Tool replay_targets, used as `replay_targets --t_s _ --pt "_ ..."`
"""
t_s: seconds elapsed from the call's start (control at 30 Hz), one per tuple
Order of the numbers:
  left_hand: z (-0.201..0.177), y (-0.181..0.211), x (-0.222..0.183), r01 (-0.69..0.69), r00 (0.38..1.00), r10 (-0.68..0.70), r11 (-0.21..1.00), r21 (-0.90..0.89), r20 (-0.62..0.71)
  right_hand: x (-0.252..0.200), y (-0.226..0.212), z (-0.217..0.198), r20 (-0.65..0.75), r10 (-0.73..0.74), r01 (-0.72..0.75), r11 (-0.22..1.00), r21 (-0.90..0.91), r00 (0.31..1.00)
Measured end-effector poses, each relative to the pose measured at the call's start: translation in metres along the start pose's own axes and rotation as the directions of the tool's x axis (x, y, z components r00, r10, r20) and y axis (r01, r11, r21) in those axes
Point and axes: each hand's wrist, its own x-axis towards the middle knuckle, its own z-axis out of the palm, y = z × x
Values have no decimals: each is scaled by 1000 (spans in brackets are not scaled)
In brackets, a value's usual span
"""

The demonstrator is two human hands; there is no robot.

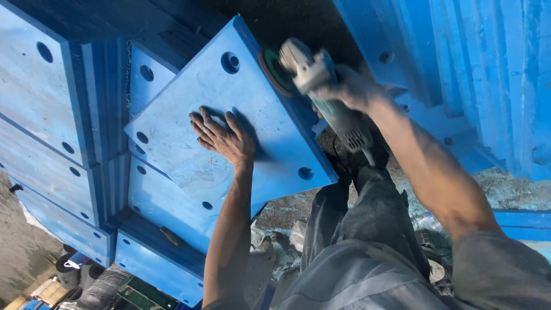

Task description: Using an angle grinder to smooth edges of blue plastic blocks and a hand tool to clear debris from holes.

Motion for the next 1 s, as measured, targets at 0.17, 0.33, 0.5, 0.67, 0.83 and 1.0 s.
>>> replay_targets --t_s 0.17,0.33,0.5,0.67,0.83,1.0 --pt "-1 -4 -5 -4 1000 4 999 32 -4 -141 69 17 0 245 -243 964 111 970" --pt "-6 2 -7 11 1000 -11 999 37 -3 -130 91 8 -3 215 -214 973 92 977" --pt "-1 -6 -3 -11 1000 11 999 45 10 12 16 -9 -16 -53 51 994 -99 998" --pt "-1 -5 -3 11 1000 -12 999 31 9 48 -34 -5 -73 -122 102 968 -231 990" --pt "2 -11 -6 6 1000 -6 1000 26 5 24 -20 -1 20 -136 137 983 -119 991" --pt "11 -27 -2 -21 1000 21 996 86 8 46 -19 4 -52 -98 91 987 -135 994"
